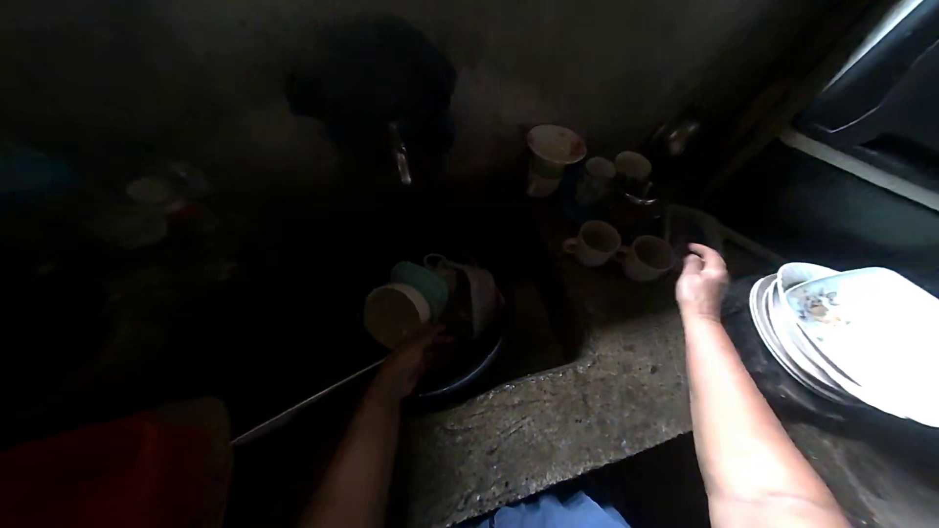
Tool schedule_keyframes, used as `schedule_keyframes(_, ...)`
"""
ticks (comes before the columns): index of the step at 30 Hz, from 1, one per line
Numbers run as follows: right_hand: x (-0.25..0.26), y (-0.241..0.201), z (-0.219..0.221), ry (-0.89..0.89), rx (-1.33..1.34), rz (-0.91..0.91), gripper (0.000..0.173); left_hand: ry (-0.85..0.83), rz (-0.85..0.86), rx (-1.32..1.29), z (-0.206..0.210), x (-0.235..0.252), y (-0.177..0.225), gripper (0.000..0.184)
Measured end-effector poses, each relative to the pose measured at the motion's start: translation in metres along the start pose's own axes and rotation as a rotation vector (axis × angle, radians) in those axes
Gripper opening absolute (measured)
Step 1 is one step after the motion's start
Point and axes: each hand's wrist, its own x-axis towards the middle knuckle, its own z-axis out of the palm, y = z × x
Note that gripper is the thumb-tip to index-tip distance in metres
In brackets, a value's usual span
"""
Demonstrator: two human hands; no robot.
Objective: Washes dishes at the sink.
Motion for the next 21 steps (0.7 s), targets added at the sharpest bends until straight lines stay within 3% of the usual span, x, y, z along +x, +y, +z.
schedule_keyframes(3, 0.02, 0.021, 0.0, -0.026, 0.288, 0.454, 0.053, 0.001, 0.0, 0.005, 0.0, 0.0, 0.0, 0.045)
schedule_keyframes(5, 0.034, 0.034, 0.005, -0.059, 0.353, 0.544, 0.056, 0.004, 0.008, 0.011, 0.0, 0.001, -0.001, 0.045)
schedule_keyframes(9, 0.044, 0.049, 0.014, 0.052, 0.414, 0.516, 0.044, -0.016, 0.004, 0.017, -0.001, 0.001, 0.0, 0.045)
schedule_keyframes(12, 0.043, 0.042, 0.0, 0.102, 0.308, 0.567, 0.041, -0.001, -0.002, -0.01, -0.002, 0.001, -0.001, 0.043)
schedule_keyframes(17, 0.063, 0.044, -0.017, 0.086, 0.167, 0.645, 0.059, 0.008, 0.009, -0.04, -0.001, 0.001, -0.002, 0.041)
schedule_keyframes(19, 0.063, 0.026, -0.021, 0.061, 0.013, 0.588, 0.063, 0.002, 0.004, -0.048, -0.001, 0.002, -0.004, 0.042)
schedule_keyframes(21, 0.052, -0.01, -0.025, 0.025, -0.04, 0.416, 0.07, -0.014, 0.01, -0.044, -0.003, 0.004, -0.005, 0.043)
